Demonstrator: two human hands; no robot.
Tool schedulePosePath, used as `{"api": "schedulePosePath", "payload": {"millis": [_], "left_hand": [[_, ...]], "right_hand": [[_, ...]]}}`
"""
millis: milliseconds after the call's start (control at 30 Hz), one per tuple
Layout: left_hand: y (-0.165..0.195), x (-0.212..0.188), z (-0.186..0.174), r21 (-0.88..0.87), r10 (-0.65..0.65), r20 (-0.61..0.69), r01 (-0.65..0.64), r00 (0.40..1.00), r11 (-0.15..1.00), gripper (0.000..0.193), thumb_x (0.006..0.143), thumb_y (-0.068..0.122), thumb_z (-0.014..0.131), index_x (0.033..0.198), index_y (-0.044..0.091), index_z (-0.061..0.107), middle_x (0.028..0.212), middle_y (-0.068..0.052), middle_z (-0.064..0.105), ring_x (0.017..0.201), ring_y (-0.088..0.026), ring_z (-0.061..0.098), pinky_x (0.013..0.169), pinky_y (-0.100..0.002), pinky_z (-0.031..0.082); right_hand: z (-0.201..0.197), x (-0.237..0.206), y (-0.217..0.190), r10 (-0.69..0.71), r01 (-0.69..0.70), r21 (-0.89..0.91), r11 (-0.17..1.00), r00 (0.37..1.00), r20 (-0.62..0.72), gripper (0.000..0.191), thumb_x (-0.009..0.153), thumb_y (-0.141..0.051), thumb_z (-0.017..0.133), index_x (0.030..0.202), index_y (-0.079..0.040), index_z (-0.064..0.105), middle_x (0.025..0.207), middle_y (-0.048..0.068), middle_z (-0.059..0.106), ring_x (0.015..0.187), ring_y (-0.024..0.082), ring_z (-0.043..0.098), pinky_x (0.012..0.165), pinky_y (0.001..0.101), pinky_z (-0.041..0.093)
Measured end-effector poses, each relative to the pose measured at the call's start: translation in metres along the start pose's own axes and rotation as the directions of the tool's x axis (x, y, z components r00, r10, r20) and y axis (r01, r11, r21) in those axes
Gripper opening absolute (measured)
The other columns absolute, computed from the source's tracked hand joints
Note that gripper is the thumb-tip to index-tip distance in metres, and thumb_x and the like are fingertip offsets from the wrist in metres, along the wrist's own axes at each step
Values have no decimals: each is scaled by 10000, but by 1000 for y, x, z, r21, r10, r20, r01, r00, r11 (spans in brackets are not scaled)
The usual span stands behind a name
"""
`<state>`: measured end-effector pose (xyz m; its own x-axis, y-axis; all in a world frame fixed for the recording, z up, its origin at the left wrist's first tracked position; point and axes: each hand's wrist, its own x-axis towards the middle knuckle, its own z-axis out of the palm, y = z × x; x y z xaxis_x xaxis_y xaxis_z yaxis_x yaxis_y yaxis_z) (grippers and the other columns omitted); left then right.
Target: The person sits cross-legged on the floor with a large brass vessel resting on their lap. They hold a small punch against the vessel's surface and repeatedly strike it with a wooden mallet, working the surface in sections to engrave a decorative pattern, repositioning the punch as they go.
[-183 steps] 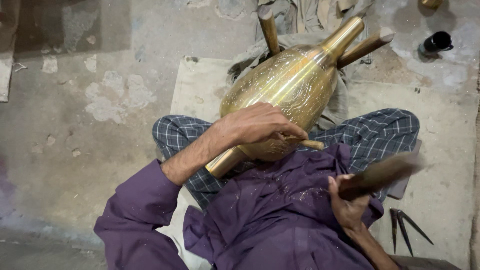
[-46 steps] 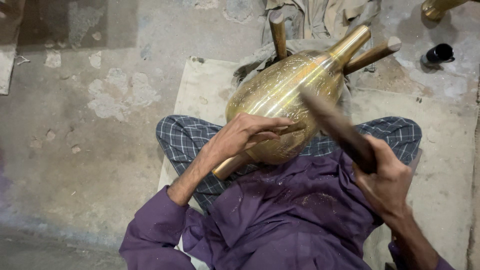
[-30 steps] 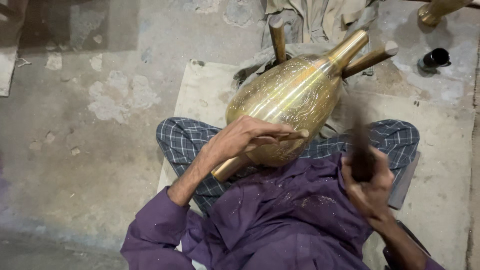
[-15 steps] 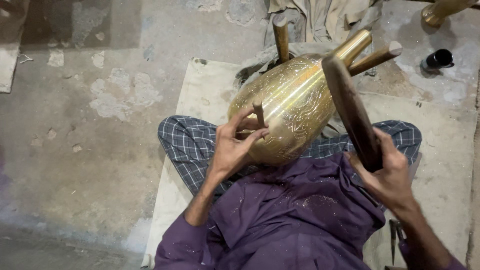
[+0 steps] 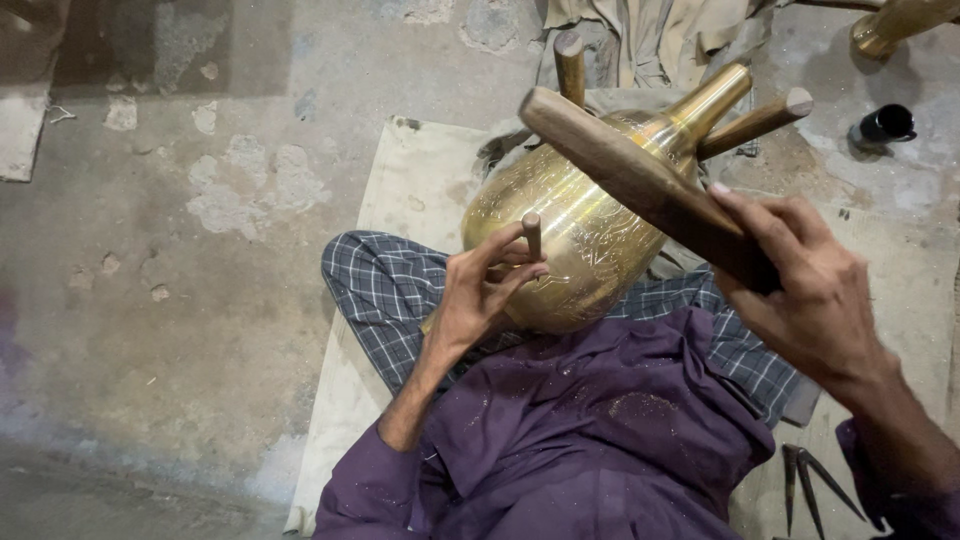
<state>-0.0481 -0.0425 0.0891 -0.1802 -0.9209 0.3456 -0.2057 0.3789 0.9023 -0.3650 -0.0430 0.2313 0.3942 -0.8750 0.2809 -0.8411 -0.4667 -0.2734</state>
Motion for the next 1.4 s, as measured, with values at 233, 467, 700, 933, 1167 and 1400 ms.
{"api": "schedulePosePath", "payload": {"millis": [233,467,700,933,1167,1400], "left_hand": [[8,-4,-2,-29,26,15,-25,1000,999,429,1009,106,710,1411,144,566,1154,-153,786,1026,-254,805,882,-373,714],[14,2,-6,-25,-8,43,9,999,1000,450,1000,44,702,1422,117,565,1175,-160,771,1051,-256,795,903,-374,700],[13,0,-5,-58,-27,85,33,996,998,458,984,46,693,1426,85,581,1186,-178,766,1072,-275,782,928,-409,685],[-9,11,-28,-180,-284,-419,227,862,957,264,983,85,720,1242,58,679,1017,-125,813,902,-205,826,735,-321,720],[-86,27,-56,-846,-701,-320,140,638,514,311,977,145,686,1275,114,603,914,-18,655,725,-106,657,638,-225,584],[-133,38,-44,-809,-697,-89,357,711,468,230,1082,297,512,1025,83,576,962,-26,725,687,-93,554,588,-239,500]], "right_hand": [[-9,20,3,36,76,-346,935,952,305,636,968,-181,612,1560,-305,415,1157,78,722,796,215,731,614,340,618],[-9,30,-3,-145,214,-340,916,965,218,609,957,-213,604,1539,-328,467,1143,22,766,840,202,747,520,283,587],[4,19,-8,90,-93,10,996,981,173,606,969,-219,632,1554,-270,480,1104,36,726,851,174,730,703,319,618],[33,-11,23,155,-178,82,981,960,232,630,878,-116,724,1467,-203,520,1134,122,757,826,233,763,693,399,657],[95,-65,29,238,-579,718,387,815,528,717,766,-77,810,1426,-34,533,1100,229,709,986,343,753,791,482,702],[126,-107,-4,182,-577,814,-66,795,578,892,717,67,703,1533,-36,357,1463,233,551,1306,392,602,1073,555,504]]}}
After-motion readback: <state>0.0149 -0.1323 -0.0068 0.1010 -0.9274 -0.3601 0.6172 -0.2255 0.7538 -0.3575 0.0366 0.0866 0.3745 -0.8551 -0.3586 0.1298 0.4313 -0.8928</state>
